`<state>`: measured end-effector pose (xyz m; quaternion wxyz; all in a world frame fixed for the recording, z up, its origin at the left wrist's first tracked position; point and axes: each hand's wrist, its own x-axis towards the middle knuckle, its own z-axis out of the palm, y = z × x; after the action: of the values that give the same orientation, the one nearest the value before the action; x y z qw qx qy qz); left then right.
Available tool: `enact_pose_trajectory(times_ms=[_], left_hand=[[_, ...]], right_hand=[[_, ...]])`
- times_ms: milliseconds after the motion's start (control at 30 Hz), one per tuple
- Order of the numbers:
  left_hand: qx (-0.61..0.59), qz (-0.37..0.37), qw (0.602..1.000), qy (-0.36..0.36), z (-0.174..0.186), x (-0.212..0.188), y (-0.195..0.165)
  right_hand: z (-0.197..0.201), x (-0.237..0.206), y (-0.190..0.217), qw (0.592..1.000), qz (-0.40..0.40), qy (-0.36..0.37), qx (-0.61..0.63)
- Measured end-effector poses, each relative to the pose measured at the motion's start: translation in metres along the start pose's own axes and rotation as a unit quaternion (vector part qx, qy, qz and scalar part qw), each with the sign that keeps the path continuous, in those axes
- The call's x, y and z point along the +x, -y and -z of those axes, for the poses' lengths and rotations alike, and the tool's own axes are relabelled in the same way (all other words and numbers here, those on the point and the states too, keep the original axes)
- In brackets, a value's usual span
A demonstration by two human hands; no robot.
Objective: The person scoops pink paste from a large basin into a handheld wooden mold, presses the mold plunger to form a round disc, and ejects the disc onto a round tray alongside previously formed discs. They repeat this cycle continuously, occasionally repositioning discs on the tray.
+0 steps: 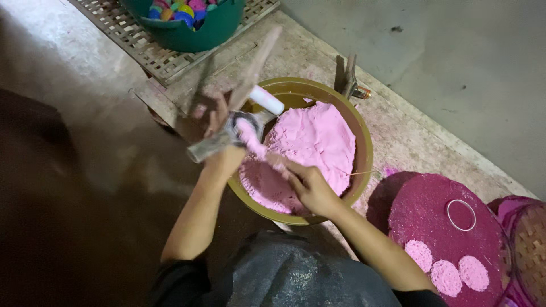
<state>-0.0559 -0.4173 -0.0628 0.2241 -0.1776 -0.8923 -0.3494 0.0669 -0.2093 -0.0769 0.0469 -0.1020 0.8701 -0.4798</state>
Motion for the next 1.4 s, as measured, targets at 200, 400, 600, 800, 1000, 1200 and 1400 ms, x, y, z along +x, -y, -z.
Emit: enact_pose_trajectory(times_ms=[200, 400, 600, 800, 1000, 1200, 1400], left_hand=[[-0.341, 0.125, 0.931, -0.037, 0.010, 0.014, 0.027], [-0.804, 0.164, 0.444, 0.360, -0.035, -0.068, -0.043], [-0.586, 0.083, 0.695, 0.408, -0.046, -0.098, -0.111], [-0.352, -0.205, 0.776, 0.482, -0.041, -0.098, -0.162], [-0.333, -0.354, 0.643, 0.592, -0.052, -0.135, -0.264], [-0.345, -0.365, 0.615, 0.608, -0.096, -0.151, -0.339], [-0.284, -0.261, 0.689, 0.613, -0.193, -0.173, -0.404]], right_hand=[[0.008, 0.018, -0.029, 0.984, -0.062, 0.111, 0.122], [0.044, 0.017, -0.009, 0.870, 0.213, -0.118, 0.429], [0.114, -0.075, 0.032, 0.878, 0.230, -0.147, 0.394], [0.148, -0.192, 0.039, 0.899, 0.367, -0.148, -0.189], [0.116, -0.280, 0.022, 0.902, 0.326, -0.205, -0.195], [0.139, -0.397, -0.028, 0.958, 0.096, -0.258, 0.083], [0.134, -0.512, -0.099, 0.925, -0.163, -0.197, 0.281]])
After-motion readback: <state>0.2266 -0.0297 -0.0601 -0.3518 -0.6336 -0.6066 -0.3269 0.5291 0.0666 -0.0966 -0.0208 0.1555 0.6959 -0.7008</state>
